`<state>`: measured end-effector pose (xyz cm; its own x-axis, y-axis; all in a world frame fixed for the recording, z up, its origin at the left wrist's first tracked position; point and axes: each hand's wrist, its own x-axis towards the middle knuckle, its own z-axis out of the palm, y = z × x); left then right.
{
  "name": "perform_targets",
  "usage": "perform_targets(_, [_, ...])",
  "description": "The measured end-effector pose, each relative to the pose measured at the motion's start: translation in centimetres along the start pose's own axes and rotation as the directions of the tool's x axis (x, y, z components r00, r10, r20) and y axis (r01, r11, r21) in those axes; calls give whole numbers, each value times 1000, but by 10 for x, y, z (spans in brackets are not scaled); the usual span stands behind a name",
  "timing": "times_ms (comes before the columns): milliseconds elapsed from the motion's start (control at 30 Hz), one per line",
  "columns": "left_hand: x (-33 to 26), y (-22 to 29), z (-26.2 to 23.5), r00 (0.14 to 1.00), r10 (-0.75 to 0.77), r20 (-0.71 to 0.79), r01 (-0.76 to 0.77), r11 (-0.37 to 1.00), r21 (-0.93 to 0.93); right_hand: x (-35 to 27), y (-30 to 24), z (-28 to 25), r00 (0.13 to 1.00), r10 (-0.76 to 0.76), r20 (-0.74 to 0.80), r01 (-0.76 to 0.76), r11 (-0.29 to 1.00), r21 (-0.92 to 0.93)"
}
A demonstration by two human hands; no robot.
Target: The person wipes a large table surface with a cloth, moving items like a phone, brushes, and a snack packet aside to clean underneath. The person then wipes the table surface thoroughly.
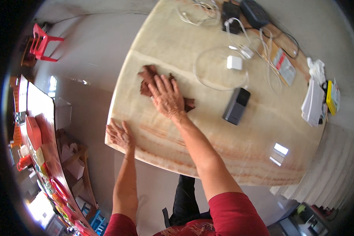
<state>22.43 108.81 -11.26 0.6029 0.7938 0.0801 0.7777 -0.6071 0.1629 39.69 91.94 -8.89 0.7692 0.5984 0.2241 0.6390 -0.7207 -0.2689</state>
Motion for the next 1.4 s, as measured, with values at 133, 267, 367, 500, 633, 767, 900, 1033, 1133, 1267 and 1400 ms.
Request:
perform_targets(133, [1,9,-10,1000,-29,11,29,999,-13,60,17,16,995,47,-88,-58,991,-122])
perform_targets(267, [1,6,-11,999,-27,17,28,999,-34,113,39,36,985,62,-161,-100,965,-240])
perform_targets(367, [2,2,-13,998,-38,43,40,999,-37,147,59,48,980,83,-180,-132,951,-278])
perform_targets(500, [3,8,-18,998,-34,50,37,998,-46,188,89,55,918,371,-141,-397,870,-293])
perform_targets(633, [3,5,-15,996,-55,73,59,997,-53,196,81,61,928,352,-120,-372,879,-299])
perform_targets(767, [3,3,-15,995,-68,78,72,996,-53,178,27,65,995,58,-79,-78,960,-269])
perform_targets(900, [0,3,-14,995,-67,72,73,994,-85,145,-36,67,986,-157,-58,150,984,-99])
perform_targets(1033, [2,5,-19,999,-39,21,41,988,-148,99,-82,57,954,-299,17,298,954,43])
perform_targets(1133, [0,-5,-16,992,-39,-120,0,951,-308,54,-113,43,912,-396,105,387,917,94])
perform_targets(1267, [-5,-20,-11,978,-126,-165,21,850,-527,-28,-112,30,857,-505,104,486,858,167])
perform_targets(1400, [-52,-36,-23,915,-395,-83,286,780,-557,-115,-95,-19,767,-551,329,475,832,286])
